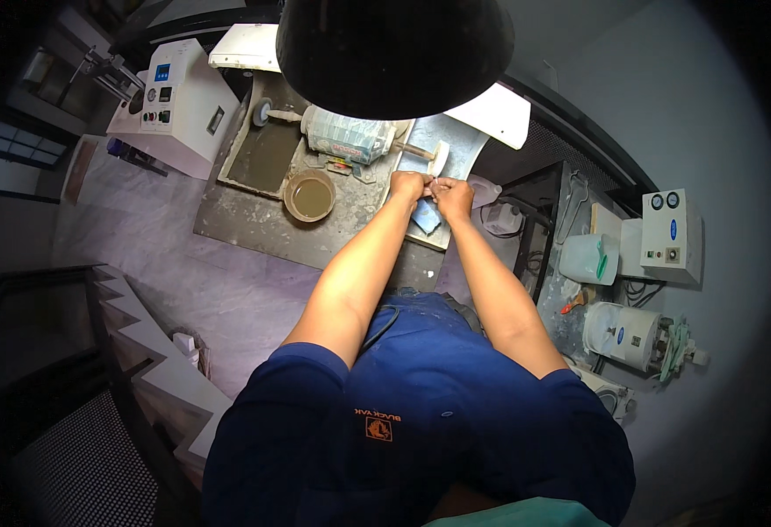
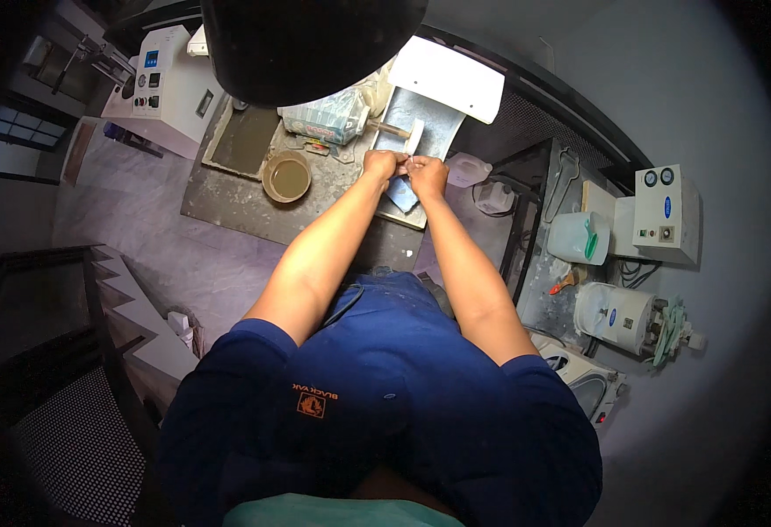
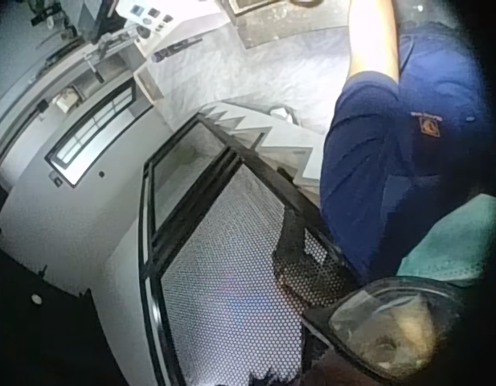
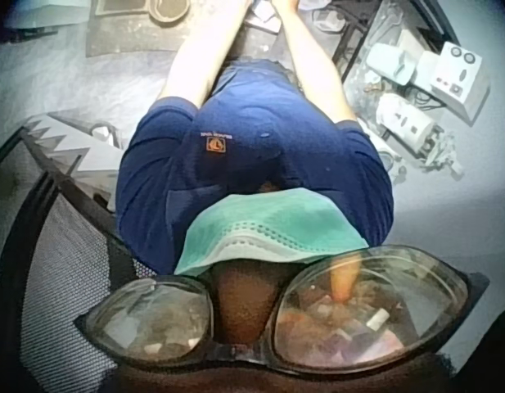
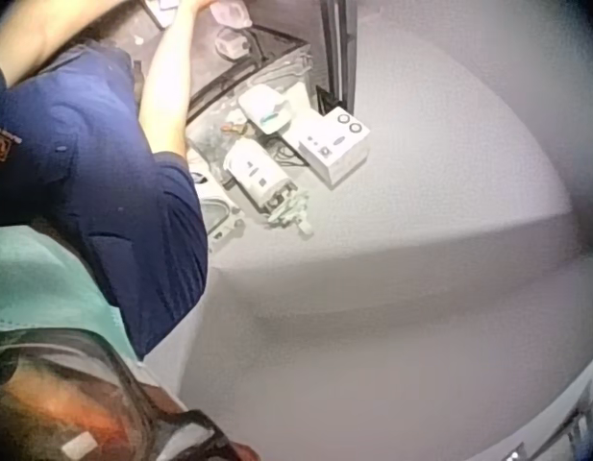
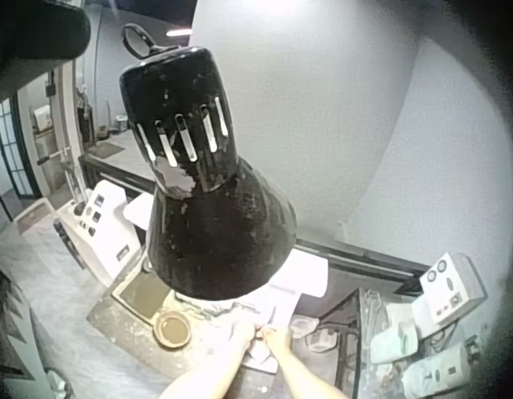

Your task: Polishing and finishing a dental prosthesis using a laboratory lathe and hand tools.

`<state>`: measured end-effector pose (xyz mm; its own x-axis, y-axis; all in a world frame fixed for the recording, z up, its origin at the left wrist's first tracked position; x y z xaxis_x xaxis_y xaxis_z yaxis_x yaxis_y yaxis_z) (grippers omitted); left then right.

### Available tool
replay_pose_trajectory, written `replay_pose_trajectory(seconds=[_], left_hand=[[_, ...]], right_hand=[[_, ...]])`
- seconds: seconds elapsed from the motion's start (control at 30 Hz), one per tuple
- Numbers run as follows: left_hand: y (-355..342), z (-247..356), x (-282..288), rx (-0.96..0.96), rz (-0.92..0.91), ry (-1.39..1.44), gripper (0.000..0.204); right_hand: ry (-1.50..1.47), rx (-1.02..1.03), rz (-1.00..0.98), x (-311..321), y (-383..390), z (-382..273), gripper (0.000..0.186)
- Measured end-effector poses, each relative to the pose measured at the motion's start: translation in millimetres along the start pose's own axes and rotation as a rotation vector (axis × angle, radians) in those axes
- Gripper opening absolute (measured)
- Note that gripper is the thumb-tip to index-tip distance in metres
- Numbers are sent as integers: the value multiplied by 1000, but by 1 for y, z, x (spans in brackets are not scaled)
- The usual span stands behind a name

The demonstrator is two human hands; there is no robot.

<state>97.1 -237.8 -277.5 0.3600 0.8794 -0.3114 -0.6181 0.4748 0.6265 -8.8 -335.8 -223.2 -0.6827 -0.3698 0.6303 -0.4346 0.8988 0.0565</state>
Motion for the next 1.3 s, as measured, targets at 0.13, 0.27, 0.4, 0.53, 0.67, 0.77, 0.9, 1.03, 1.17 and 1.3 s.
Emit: replay_pose_trajectory(seconds=[0.13, 0.27, 0.4, 0.53, 0.67, 0.77, 0.9, 1.03, 1.17, 1.3], left_hand=[[16, 18, 18, -54, -56, 40, 10], [60, 64, 48, -228, -148, 221, 13], [119, 126, 68, -462, -263, 344, 15], [166, 165, 74, -582, -328, 388, 16], [189, 183, 78, -615, -360, 417, 20], [204, 192, 80, -657, -385, 437, 19], [216, 196, 81, -638, -414, 490, 18], [224, 200, 82, -674, -442, 481, 19], [227, 198, 83, -660, -508, 532, 21], [223, 190, 83, -560, -520, 587, 26]], right_hand=[[-67, 85, -71, 0, 15, -29, 21], [-192, 143, -215, 4, 43, -55, 39], [-104, 203, -319, 3, 64, -61, 47], [-45, 256, -370, -5, 69, -49, 45], [58, 287, -410, -11, 71, -24, 40], [127, 260, -410, -9, 75, -2, 37], [112, 257, -371, -1, 80, 11, 34], [44, 238, -331, 8, 82, 15, 31], [49, 253, -344, 8, 85, 13, 30], [31, 295, -311, 11, 86, 9, 28]])
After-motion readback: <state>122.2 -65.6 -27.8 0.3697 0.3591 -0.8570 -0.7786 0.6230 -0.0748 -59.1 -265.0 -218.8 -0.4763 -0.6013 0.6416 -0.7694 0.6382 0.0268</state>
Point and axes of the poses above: each hand's wrist, its own y-axis away from the middle knuckle, its own x-axis out of the back of the hand, z = x × y, the point moved 10 cm from there along -y, towards the middle knuckle, and after that the axes turned 5 degrees about z, right-handed, at the moved point
